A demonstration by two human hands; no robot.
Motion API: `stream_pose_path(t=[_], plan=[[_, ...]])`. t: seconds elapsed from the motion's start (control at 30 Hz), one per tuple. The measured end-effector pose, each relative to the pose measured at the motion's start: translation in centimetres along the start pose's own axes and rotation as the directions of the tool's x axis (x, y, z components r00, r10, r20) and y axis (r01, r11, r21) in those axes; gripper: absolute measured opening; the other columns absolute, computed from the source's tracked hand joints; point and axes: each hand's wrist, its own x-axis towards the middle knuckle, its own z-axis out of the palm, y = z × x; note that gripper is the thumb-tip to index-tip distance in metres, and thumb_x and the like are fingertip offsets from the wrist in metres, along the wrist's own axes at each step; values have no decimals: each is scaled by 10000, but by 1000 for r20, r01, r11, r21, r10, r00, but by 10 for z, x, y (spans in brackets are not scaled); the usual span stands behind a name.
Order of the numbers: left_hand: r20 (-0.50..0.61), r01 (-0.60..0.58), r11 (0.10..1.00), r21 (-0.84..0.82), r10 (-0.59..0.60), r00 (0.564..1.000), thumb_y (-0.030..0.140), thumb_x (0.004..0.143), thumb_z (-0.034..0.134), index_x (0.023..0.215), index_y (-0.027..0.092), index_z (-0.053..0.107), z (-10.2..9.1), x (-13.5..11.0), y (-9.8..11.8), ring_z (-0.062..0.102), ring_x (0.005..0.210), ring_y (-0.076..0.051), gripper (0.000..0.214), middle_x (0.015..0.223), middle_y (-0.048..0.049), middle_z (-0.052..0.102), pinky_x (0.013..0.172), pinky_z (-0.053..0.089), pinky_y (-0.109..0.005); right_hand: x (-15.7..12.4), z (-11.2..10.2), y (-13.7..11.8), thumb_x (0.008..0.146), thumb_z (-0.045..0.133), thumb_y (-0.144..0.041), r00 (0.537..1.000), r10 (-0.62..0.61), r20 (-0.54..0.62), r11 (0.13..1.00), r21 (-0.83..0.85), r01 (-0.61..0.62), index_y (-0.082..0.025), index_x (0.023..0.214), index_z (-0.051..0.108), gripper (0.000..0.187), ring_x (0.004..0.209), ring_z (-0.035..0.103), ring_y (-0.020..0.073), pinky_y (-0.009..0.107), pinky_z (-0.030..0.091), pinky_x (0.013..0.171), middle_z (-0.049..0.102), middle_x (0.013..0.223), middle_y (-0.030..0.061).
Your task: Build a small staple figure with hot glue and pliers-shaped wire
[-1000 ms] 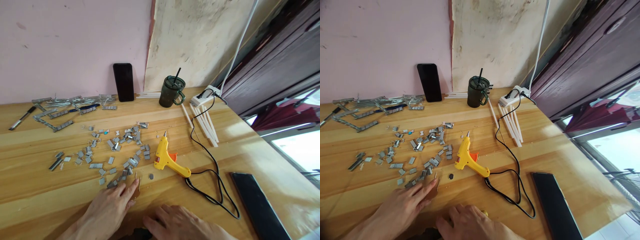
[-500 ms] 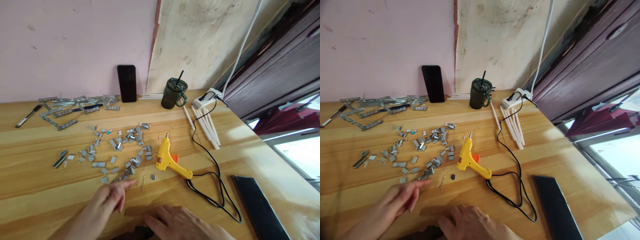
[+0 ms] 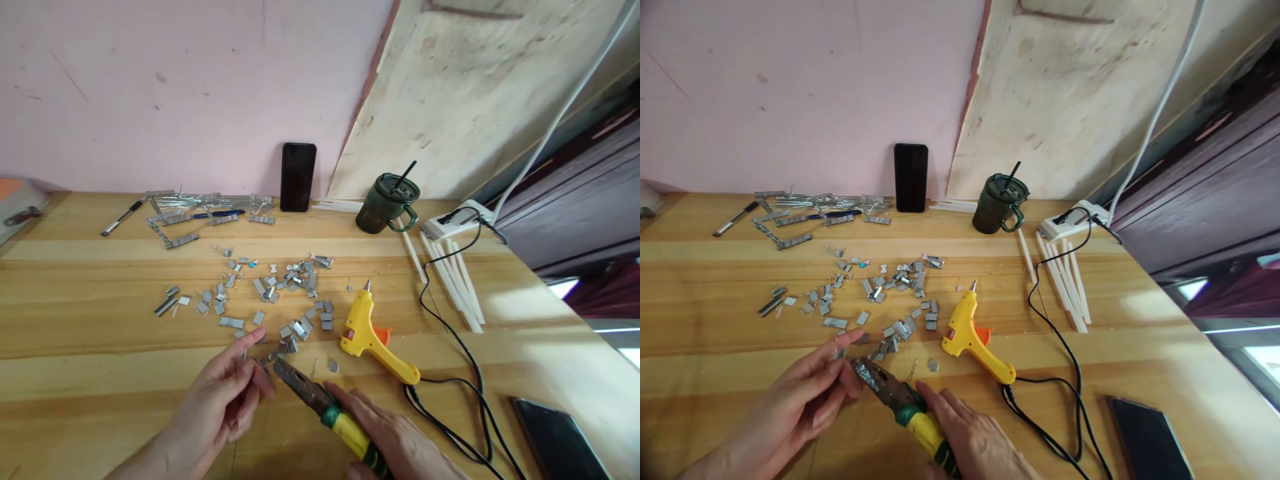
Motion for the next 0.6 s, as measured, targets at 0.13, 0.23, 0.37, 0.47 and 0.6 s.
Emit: stream_pose_path(t=[0.13,0.23,0.37,0.47,0.6], plan=[[66,-58,976,208,45,997,447,800,625,1444,262,213,4,-10,-5,326,356,-30,787,687,-60,693,356,176,-164,4,-4,-3,685,551,-232,996,72,48,996,46,-74,-143,1397,374,739,1069,611,292,359,525,859,582,1264,154],[133,-73,955,286,36,990,510,820,563,1464,245,131,2,-11,-9,317,355,-27,820,703,-76,695,353,178,-172,1,-7,-9,715,549,-242,994,89,63,995,46,-92,-145,1393,384,705,1057,615,298,373,512,875,591,1250,157],[180,-49,943,330,-12,984,535,827,532,1471,243,51,-3,-10,-12,324,354,-28,856,719,-83,703,353,195,-171,2,2,-3,721,580,-258,994,71,87,997,30,-74,-184,1396,375,710,1051,617,300,384,515,867,603,1233,140],[204,-17,943,332,-54,977,554,812,536,1471,219,15,-6,-8,-12,308,343,-28,905,710,-91,708,345,181,-174,8,14,8,684,590,-240,989,77,125,997,-11,-77,-174,1400,366,754,1023,630,302,391,533,836,609,1215,148],[166,21,946,323,-78,983,512,823,554,1469,207,71,-6,-6,-10,285,353,-25,862,684,-70,693,349,165,-173,10,14,8,655,613,-237,984,99,147,994,-67,-90,-149,1397,372,785,1028,625,327,406,545,813,599,1228,181]])
